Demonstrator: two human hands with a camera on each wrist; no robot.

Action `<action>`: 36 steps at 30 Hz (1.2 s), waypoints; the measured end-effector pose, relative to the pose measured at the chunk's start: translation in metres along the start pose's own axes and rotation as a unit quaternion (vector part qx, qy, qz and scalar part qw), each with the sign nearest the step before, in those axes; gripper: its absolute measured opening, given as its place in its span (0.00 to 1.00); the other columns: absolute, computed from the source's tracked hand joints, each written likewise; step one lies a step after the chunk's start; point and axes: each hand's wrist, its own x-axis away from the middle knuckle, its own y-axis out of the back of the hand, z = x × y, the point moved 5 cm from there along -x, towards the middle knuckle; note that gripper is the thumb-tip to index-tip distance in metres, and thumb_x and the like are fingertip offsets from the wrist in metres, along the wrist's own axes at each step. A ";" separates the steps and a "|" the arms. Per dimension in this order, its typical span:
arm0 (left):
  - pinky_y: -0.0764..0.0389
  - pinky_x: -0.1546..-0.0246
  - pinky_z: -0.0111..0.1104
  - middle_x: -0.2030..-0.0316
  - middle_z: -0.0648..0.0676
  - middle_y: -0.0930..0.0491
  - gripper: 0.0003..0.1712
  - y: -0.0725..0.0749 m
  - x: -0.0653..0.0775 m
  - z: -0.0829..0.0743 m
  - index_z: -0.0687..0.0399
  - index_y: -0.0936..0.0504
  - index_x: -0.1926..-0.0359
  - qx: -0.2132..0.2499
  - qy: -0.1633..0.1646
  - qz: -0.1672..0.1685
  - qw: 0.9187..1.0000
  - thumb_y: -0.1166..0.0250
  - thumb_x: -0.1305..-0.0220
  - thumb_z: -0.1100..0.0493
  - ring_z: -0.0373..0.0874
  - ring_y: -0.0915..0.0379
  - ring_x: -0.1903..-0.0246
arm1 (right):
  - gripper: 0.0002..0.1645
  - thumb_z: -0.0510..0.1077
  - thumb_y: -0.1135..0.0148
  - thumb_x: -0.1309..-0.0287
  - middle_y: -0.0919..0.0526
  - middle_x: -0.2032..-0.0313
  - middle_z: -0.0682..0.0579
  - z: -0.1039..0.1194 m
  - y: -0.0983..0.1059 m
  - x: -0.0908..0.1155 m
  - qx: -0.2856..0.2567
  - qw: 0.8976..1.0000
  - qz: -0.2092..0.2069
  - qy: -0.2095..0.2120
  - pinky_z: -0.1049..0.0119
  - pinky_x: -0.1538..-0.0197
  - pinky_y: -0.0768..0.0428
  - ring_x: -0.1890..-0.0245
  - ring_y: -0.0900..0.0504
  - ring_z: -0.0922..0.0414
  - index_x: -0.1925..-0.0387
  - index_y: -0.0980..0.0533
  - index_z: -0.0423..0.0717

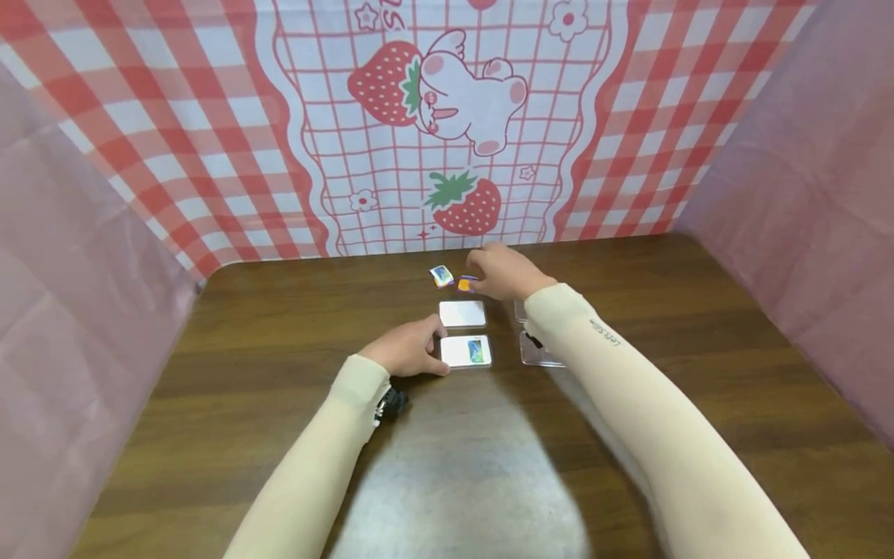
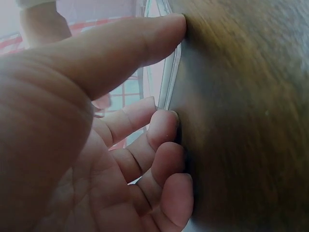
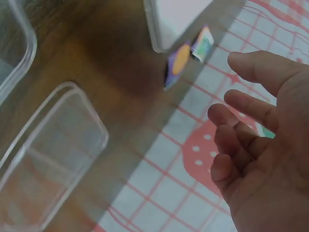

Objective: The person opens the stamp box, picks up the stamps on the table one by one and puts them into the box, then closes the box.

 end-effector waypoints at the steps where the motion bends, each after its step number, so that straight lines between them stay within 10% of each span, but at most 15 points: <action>1: 0.23 0.50 0.43 0.58 0.52 0.21 0.32 0.001 0.001 0.001 0.51 0.26 0.42 0.002 0.002 0.000 1.000 0.23 0.40 0.45 0.46 0.24 0.59 | 0.27 0.48 0.34 0.30 0.21 0.39 0.40 0.002 -0.004 -0.004 0.000 1.000 0.005 0.005 0.46 0.35 0.26 0.38 0.24 0.41 0.36 0.24 0.41; 18: 0.23 0.49 0.42 0.59 0.52 0.20 0.30 0.000 0.001 0.002 0.51 0.26 0.44 0.007 -0.007 -0.008 1.000 0.22 0.40 0.47 0.45 0.23 0.58 | 0.29 0.43 0.45 0.24 0.25 0.35 0.39 0.013 -0.028 -0.039 -0.003 0.996 0.093 0.014 0.46 0.33 0.28 0.36 0.25 0.43 0.26 0.31 0.44; 26: 0.23 0.48 0.43 0.57 0.52 0.20 0.30 0.003 0.001 0.002 0.50 0.26 0.42 0.010 0.001 -0.002 1.000 0.24 0.39 0.46 0.45 0.23 0.57 | 0.20 0.44 0.40 0.27 0.23 0.43 0.42 0.011 -0.027 -0.036 0.008 0.996 0.083 0.012 0.48 0.38 0.24 0.43 0.24 0.45 0.38 0.22 0.44; 36: 0.23 0.48 0.42 0.57 0.52 0.19 0.30 0.003 0.002 0.002 0.49 0.27 0.41 0.007 0.007 0.005 1.000 0.25 0.38 0.45 0.45 0.22 0.57 | 0.34 0.45 0.41 0.28 0.24 0.37 0.40 0.006 -0.036 -0.046 0.013 0.994 0.104 0.006 0.43 0.31 0.32 0.39 0.26 0.43 0.24 0.34 0.48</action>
